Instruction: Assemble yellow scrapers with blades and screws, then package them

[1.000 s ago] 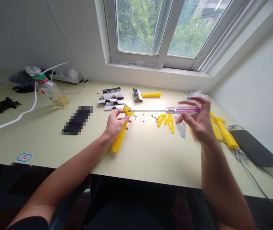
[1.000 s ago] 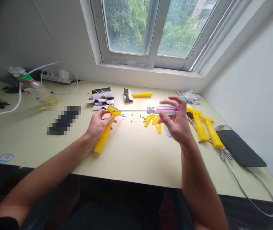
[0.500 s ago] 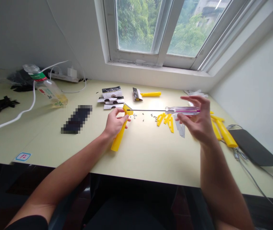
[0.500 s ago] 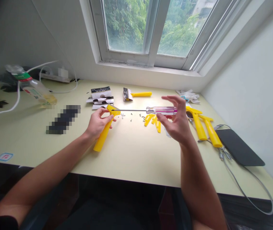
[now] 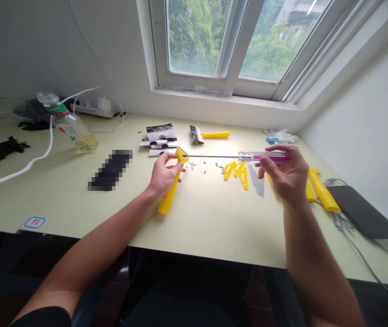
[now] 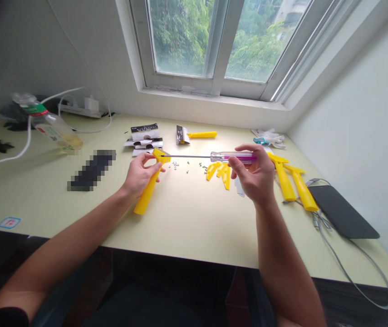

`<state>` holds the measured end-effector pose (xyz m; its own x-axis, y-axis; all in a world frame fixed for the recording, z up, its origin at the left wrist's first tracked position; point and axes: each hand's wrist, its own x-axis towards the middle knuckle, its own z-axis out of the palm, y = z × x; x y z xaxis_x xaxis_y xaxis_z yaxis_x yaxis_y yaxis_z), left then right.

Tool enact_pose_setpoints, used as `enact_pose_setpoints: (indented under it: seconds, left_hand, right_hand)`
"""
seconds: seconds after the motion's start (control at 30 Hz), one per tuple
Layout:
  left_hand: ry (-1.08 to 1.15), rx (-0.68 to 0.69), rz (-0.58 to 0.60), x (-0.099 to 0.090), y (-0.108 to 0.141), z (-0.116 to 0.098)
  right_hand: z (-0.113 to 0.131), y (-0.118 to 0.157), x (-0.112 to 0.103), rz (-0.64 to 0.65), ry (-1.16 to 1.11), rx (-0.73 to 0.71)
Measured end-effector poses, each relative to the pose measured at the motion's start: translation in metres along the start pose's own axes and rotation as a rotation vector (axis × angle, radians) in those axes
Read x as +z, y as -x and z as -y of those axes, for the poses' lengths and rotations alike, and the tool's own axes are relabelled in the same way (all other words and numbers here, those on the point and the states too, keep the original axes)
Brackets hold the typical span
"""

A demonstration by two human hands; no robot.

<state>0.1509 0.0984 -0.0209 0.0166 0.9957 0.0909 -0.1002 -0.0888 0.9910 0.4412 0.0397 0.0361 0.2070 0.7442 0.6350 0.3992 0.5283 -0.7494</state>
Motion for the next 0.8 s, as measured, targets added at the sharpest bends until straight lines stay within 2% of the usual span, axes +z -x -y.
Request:
enact_pose_setpoints:
  seconds: [0.1,0.17,0.4,0.8]
  left_hand:
    - [0.008,0.034,-0.034,-0.001,-0.001,-0.003]
    - [0.035,0.039,-0.032,0.000,-0.001,-0.005]
    - [0.122,-0.029,0.051,0.004,0.005,-0.008]
    - [0.191,-0.098,0.106,0.004,0.006,-0.009]
  right_hand:
    - [0.000,-0.005,-0.002,-0.145,-0.125,-0.024]
    - [-0.002,-0.007,-0.003,-0.188,-0.178,-0.016]
    - [-0.007,0.000,0.006,-0.085,-0.168,0.004]
    - [-0.003,0.002,0.009,-0.063,-0.091,-0.012]
